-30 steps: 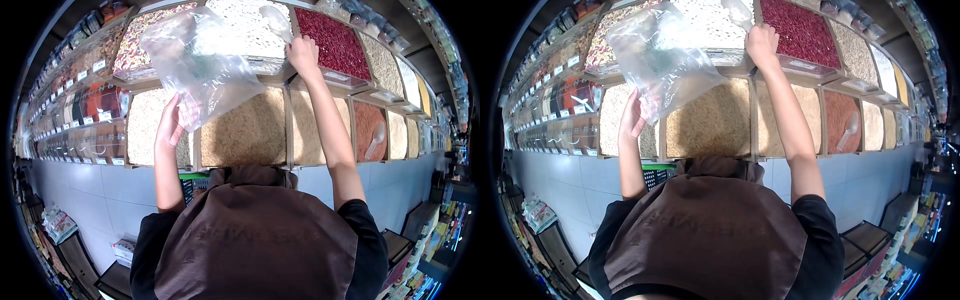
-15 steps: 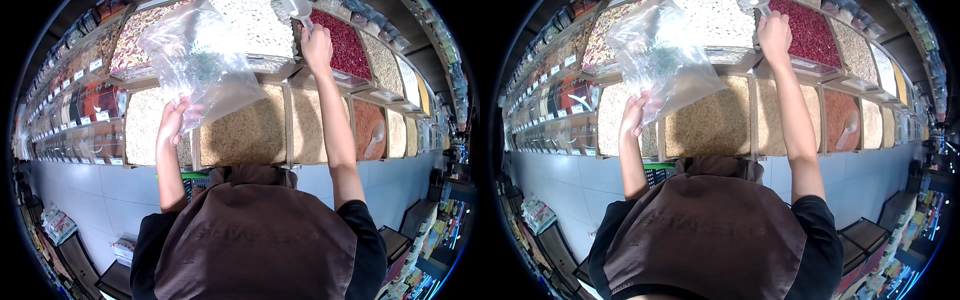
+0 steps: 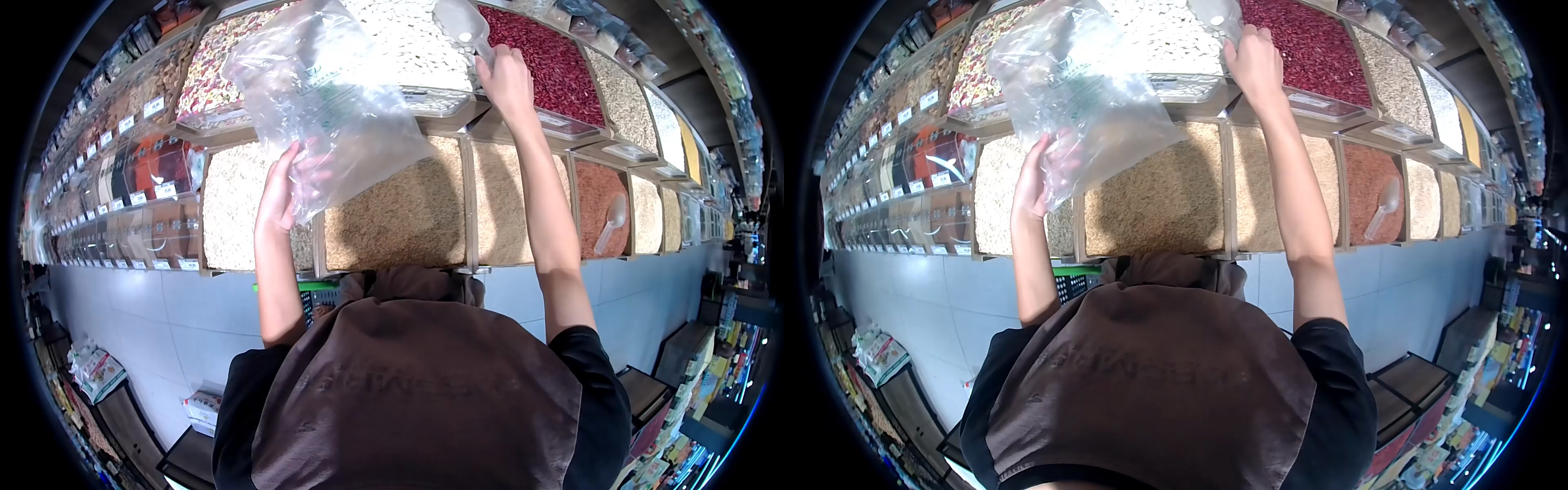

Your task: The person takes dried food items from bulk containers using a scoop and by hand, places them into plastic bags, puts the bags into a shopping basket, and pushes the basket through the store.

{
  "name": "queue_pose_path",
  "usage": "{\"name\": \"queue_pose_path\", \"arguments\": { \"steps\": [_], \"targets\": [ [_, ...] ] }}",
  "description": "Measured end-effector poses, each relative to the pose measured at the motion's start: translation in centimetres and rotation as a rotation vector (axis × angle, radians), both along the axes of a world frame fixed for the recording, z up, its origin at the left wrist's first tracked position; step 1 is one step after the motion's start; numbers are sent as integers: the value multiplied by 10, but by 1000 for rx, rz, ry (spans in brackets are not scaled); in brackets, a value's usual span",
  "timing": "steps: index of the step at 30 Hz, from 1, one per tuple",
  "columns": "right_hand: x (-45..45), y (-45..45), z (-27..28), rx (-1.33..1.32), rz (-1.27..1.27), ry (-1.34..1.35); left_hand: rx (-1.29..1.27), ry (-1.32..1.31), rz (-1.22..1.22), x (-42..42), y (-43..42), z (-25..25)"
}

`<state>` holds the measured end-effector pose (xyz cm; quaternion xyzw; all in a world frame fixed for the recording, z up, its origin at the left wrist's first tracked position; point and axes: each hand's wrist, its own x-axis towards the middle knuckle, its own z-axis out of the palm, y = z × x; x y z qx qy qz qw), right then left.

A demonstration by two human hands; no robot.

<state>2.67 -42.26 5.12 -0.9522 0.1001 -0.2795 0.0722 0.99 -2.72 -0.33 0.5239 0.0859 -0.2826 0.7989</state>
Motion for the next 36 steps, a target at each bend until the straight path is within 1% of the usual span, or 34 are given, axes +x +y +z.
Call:
{"name": "queue_pose_path", "arguments": {
  "steps": [1, 3, 5, 8, 10, 11, 12, 13, 15, 17, 19, 21, 23, 25, 28, 32, 35, 36],
  "targets": [
    [-3, 7, 8, 1, 2, 0, -62, 14, -17, 0, 0, -2],
    [-5, 16, 18, -95, -36, 101, -89, 29, -7, -1, -1, -5],
    [-4, 15, 16, -127, -16, 97, -118, 45, 1, -1, -2, -7],
    [-4, 12, 8, -150, -25, 63, -44, 6, -39, -1, -2, -10],
    [-5, 11, 4, -144, -52, 31, 28, -86, -60, -4, -3, -8],
    [-6, 10, 2, -90, -82, -6, 27, -86, -62, -4, -3, -9],
    [-7, 10, 0, -35, -112, -42, 95, -48, -49, -4, -3, -9],
    [-7, 10, -2, -34, -112, -42, 164, -12, -34, -4, -3, -9],
    [-6, 10, -5, 43, -100, -103, 144, -47, -21, -8, -5, -5],
    [-4, 12, -9, 85, -51, -87, 123, -83, -14, -11, -8, 1],
    [-1, 15, -15, 71, 4, -69, 151, -136, -32, -12, -10, 7],
    [2, 20, -19, 98, 7, -25, 145, -115, -8, -11, -13, 6],
    [7, 26, -23, 89, 19, -39, 141, -91, 21, -11, -13, 2],
    [11, 29, -23, 81, 33, -51, 26, -126, 8, -12, -9, -2],
    [19, 28, -24, 155, 8, -143, -43, -142, -7, -14, -2, -2],
    [17, 18, -22, 156, 12, -167, -88, -124, 28, -16, -1, -4],
    [14, 7, -31, 292, 36, -147, -91, -99, 83, -16, -3, -6],
    [11, 6, -29, 279, 27, -170, -97, -92, 84, -16, -4, -6]
  ]
}}
